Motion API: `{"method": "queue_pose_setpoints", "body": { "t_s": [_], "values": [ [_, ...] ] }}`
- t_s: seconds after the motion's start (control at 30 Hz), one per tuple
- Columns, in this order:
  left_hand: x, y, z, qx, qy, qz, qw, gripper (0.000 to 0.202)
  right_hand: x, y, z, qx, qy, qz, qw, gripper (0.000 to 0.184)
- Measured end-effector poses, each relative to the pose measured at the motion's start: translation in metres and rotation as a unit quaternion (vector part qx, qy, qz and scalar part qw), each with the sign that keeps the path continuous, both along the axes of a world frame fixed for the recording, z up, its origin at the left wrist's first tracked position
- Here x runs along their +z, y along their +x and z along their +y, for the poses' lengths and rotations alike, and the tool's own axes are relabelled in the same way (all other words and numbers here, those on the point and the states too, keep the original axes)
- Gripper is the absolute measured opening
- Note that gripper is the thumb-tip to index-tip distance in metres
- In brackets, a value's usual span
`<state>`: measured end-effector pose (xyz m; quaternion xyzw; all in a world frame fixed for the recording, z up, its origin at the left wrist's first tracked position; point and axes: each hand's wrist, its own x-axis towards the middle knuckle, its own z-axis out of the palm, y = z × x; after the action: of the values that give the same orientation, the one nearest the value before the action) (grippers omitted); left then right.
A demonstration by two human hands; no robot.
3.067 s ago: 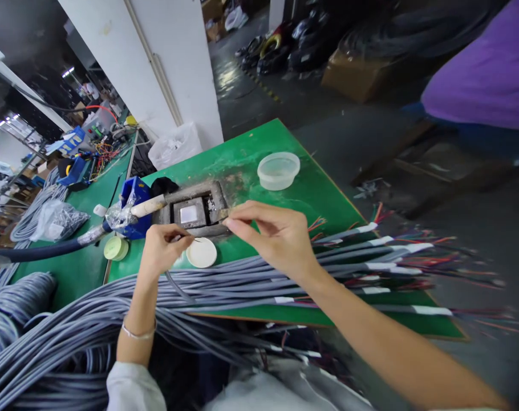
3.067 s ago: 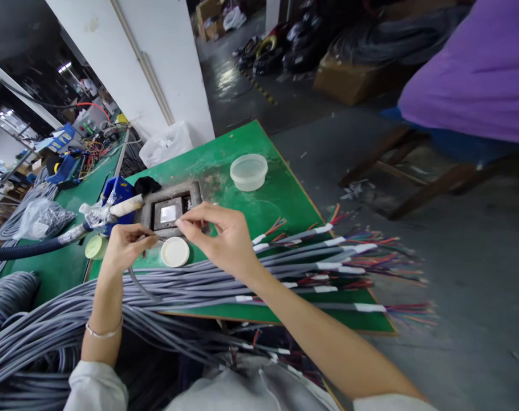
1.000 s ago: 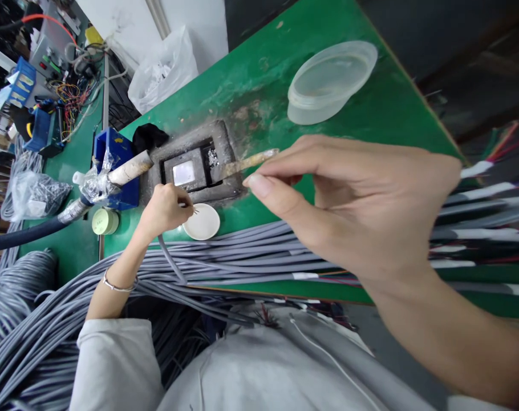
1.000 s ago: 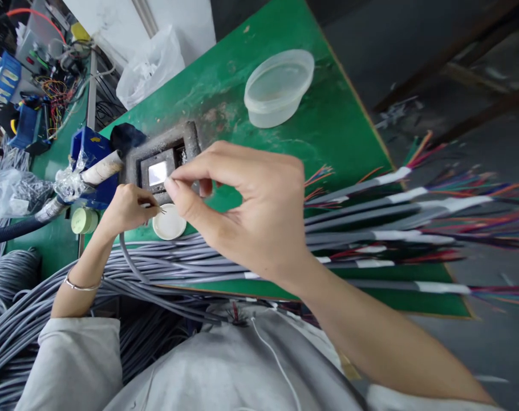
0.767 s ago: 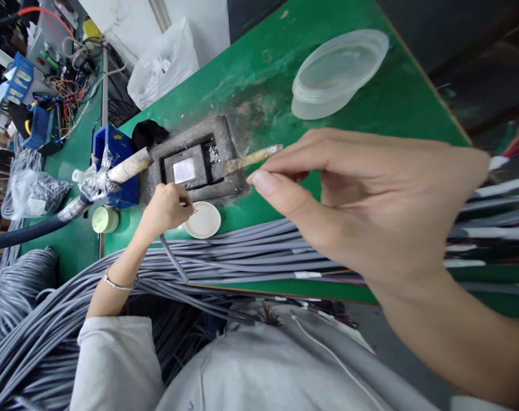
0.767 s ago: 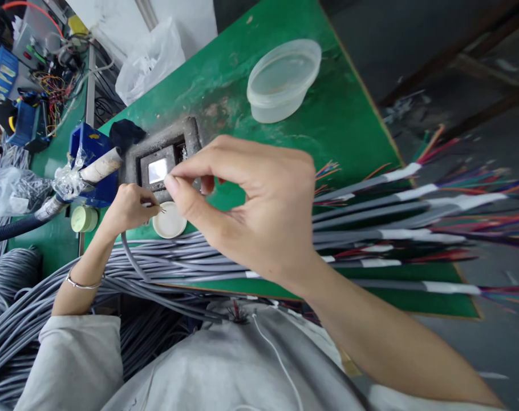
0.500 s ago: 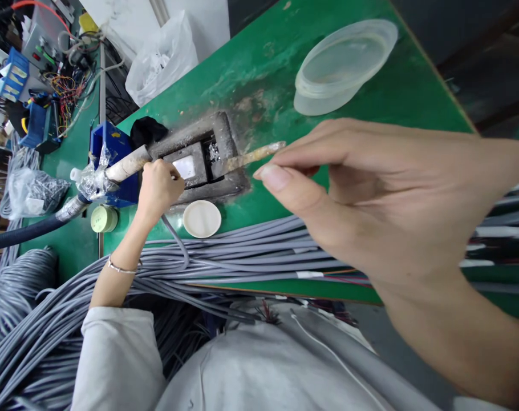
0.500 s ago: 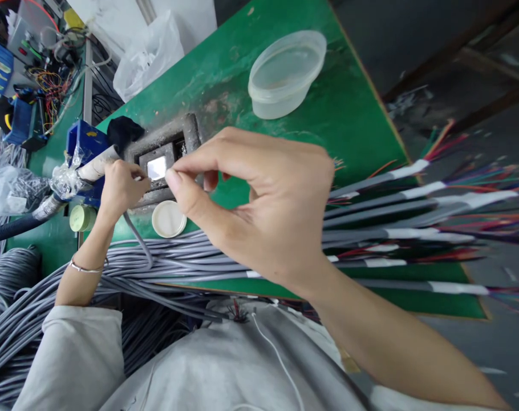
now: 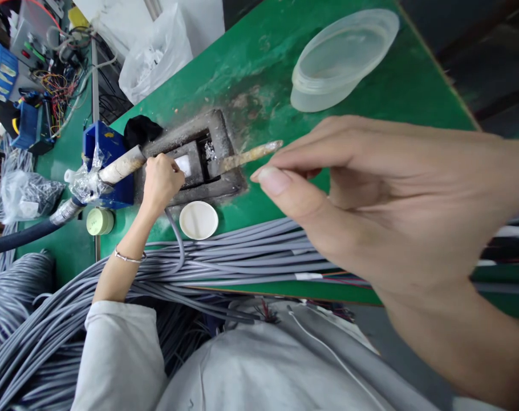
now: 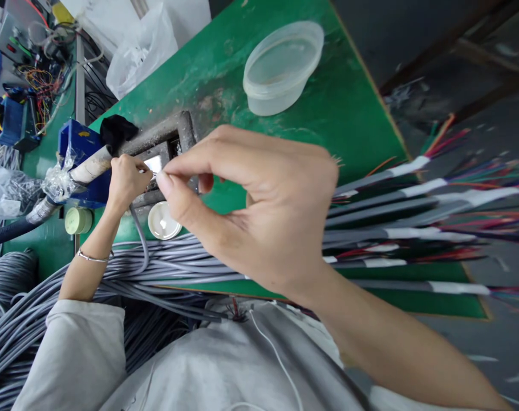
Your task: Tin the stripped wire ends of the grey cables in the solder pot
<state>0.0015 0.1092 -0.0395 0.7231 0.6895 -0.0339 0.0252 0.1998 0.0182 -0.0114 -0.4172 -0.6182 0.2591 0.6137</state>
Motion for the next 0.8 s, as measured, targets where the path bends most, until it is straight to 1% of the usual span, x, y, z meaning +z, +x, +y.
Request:
{"method": "queue_pose_setpoints", "body": {
  "t_s": [0.17, 0.27, 0.37, 0.43, 0.47, 0.5, 0.57, 0.63, 0.7, 0.73, 0.8],
  "values": [
    [-0.003, -0.002, 0.002, -0.008, 0.006, 0.004, 1.000, 0.024, -0.001, 0.000, 0.001, -0.004, 0.008, 0.002, 1.000, 0.017],
    [-0.002, -0.004, 0.003, -0.006, 0.022, -0.009, 1.000, 0.019, -0.002, -0.001, 0.002, -0.002, 0.012, 0.014, 1.000, 0.017],
    [0.008, -0.003, -0.005, -0.009, 0.061, -0.081, 0.995, 0.014, -0.004, -0.003, 0.004, -0.003, 0.018, 0.036, 0.999, 0.016],
    [0.021, 0.001, -0.017, -0.004, 0.106, -0.174, 0.979, 0.014, -0.006, -0.003, 0.005, -0.004, 0.023, 0.044, 0.999, 0.014],
    [0.029, 0.004, -0.025, 0.007, 0.128, -0.232, 0.964, 0.015, -0.007, -0.004, 0.006, -0.005, 0.028, 0.044, 0.999, 0.013],
    [0.036, 0.008, -0.033, 0.015, 0.145, -0.298, 0.943, 0.017, -0.007, -0.004, 0.007, -0.004, 0.040, 0.044, 0.998, 0.013],
    [0.049, 0.016, -0.051, 0.039, 0.161, -0.428, 0.888, 0.018, -0.009, -0.006, 0.008, -0.001, 0.053, 0.039, 0.998, 0.012],
    [0.059, 0.024, -0.066, 0.060, 0.158, -0.527, 0.833, 0.016, -0.009, -0.008, 0.008, 0.006, 0.059, 0.031, 0.998, 0.011],
    [0.065, 0.030, -0.077, 0.063, 0.150, -0.595, 0.787, 0.014, -0.008, -0.011, 0.008, 0.013, 0.055, 0.025, 0.998, 0.011],
    [0.066, 0.032, -0.081, 0.060, 0.147, -0.619, 0.769, 0.013, -0.008, -0.012, 0.007, 0.015, 0.052, 0.024, 0.998, 0.011],
    [0.068, 0.034, -0.086, 0.051, 0.142, -0.648, 0.747, 0.012, -0.007, -0.014, 0.006, 0.019, 0.049, 0.027, 0.998, 0.011]
  ]
}}
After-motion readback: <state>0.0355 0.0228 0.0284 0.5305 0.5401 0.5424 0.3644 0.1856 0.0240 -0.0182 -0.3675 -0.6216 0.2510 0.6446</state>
